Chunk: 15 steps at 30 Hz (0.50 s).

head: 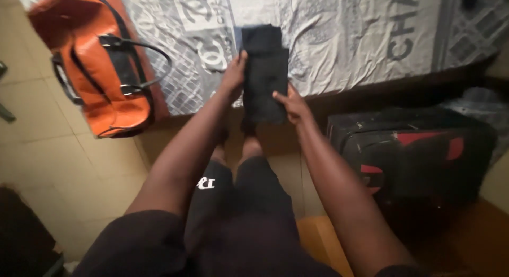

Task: The person removes folded clothes from an orange duffel bag and places them on a bed. Items include dark pants, a white shirt, a blue shirt, and a green shirt, handled one at a time.

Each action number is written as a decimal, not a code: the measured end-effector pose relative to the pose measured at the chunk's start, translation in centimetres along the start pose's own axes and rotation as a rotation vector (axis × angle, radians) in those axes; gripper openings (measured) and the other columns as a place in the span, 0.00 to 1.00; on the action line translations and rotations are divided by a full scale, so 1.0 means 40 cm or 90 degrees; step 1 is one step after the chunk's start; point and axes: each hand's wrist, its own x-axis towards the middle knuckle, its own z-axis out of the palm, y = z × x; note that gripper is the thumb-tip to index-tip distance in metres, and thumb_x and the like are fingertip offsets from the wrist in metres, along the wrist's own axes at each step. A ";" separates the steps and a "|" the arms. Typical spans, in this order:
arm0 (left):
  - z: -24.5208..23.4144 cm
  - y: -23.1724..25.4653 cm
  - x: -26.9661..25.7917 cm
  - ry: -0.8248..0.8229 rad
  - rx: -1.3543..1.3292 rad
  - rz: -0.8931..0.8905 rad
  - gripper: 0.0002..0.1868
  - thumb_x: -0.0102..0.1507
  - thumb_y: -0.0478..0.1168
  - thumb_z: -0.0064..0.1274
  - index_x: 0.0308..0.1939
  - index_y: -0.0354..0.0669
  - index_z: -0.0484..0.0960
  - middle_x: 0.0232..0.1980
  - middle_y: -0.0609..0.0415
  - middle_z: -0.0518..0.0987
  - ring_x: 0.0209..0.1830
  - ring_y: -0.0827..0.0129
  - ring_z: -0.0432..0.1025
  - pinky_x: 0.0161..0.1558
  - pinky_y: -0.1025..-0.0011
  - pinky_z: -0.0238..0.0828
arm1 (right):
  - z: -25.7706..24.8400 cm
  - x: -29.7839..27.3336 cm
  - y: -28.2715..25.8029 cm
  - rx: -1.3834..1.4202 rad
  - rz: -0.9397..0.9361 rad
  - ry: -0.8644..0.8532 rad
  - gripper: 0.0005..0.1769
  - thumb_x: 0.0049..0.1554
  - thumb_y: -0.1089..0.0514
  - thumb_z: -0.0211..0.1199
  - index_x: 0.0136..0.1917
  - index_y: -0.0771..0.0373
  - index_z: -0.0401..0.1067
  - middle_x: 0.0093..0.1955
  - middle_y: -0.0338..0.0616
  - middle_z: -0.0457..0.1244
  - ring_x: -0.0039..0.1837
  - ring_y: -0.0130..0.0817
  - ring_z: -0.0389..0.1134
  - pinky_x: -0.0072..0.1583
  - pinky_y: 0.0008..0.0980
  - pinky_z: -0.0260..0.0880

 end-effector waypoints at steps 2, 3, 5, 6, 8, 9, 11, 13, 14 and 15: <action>-0.056 -0.051 0.106 -0.062 0.082 0.134 0.34 0.75 0.60 0.36 0.71 0.36 0.71 0.71 0.48 0.75 0.69 0.63 0.69 0.69 0.68 0.66 | -0.060 0.081 0.051 -0.007 -0.047 0.004 0.36 0.62 0.62 0.64 0.79 0.62 0.53 0.72 0.45 0.61 0.70 0.38 0.66 0.69 0.42 0.71; -0.054 -0.053 0.127 -0.057 0.078 0.122 0.34 0.75 0.60 0.36 0.71 0.36 0.71 0.71 0.48 0.75 0.69 0.63 0.69 0.69 0.68 0.66 | -0.097 0.114 0.076 -0.004 -0.035 0.010 0.36 0.62 0.62 0.64 0.79 0.62 0.53 0.72 0.45 0.61 0.70 0.38 0.66 0.69 0.42 0.71; -0.070 -0.040 0.164 0.065 0.135 0.097 0.36 0.72 0.61 0.37 0.72 0.34 0.68 0.70 0.46 0.74 0.68 0.62 0.69 0.68 0.67 0.66 | -0.150 0.188 0.134 0.014 -0.106 -0.041 0.33 0.68 0.59 0.60 0.82 0.65 0.55 0.73 0.49 0.63 0.71 0.38 0.66 0.71 0.39 0.70; -0.093 -0.075 0.199 0.072 0.134 0.091 0.36 0.72 0.61 0.37 0.72 0.34 0.68 0.70 0.46 0.74 0.68 0.62 0.69 0.68 0.67 0.66 | -0.169 0.218 0.155 0.016 -0.097 -0.042 0.33 0.68 0.59 0.60 0.82 0.65 0.55 0.73 0.49 0.63 0.71 0.38 0.66 0.71 0.39 0.70; -0.136 -0.137 0.270 0.111 0.152 0.120 0.35 0.74 0.60 0.39 0.73 0.33 0.67 0.74 0.47 0.71 0.72 0.63 0.65 0.71 0.69 0.59 | -0.204 0.279 0.190 -0.116 -0.069 0.068 0.37 0.64 0.57 0.62 0.81 0.59 0.51 0.67 0.47 0.66 0.65 0.34 0.68 0.65 0.33 0.70; -0.135 -0.132 0.279 0.115 0.152 0.117 0.35 0.74 0.60 0.39 0.73 0.33 0.67 0.74 0.47 0.71 0.72 0.63 0.65 0.71 0.69 0.59 | -0.200 0.295 0.180 -0.115 -0.065 0.067 0.37 0.64 0.57 0.62 0.81 0.59 0.51 0.67 0.47 0.66 0.65 0.34 0.68 0.65 0.33 0.70; -0.126 -0.129 0.297 0.142 0.127 0.099 0.31 0.73 0.58 0.40 0.70 0.38 0.70 0.69 0.48 0.74 0.67 0.64 0.68 0.66 0.69 0.63 | -0.196 0.318 0.162 -0.364 -0.169 0.137 0.32 0.63 0.56 0.65 0.74 0.60 0.55 0.59 0.44 0.66 0.56 0.29 0.69 0.56 0.32 0.71; -0.138 -0.134 0.327 0.142 0.227 0.121 0.26 0.74 0.56 0.42 0.64 0.37 0.74 0.62 0.45 0.78 0.61 0.63 0.70 0.63 0.67 0.68 | -0.172 0.334 0.139 -0.468 -0.133 0.230 0.26 0.62 0.55 0.66 0.69 0.61 0.61 0.52 0.47 0.68 0.51 0.33 0.69 0.53 0.34 0.71; -0.142 -0.139 0.335 0.142 0.327 0.146 0.23 0.76 0.54 0.43 0.58 0.37 0.77 0.55 0.42 0.82 0.56 0.62 0.73 0.60 0.65 0.72 | -0.159 0.336 0.127 -0.573 -0.098 0.319 0.21 0.61 0.55 0.67 0.64 0.61 0.67 0.45 0.50 0.70 0.46 0.36 0.70 0.50 0.36 0.71; -0.155 -0.168 0.358 0.142 0.325 0.140 0.23 0.76 0.54 0.43 0.58 0.37 0.77 0.55 0.42 0.82 0.56 0.62 0.73 0.60 0.65 0.72 | -0.163 0.334 0.132 -0.574 -0.091 0.320 0.21 0.61 0.55 0.67 0.64 0.61 0.67 0.45 0.50 0.70 0.46 0.36 0.70 0.50 0.36 0.71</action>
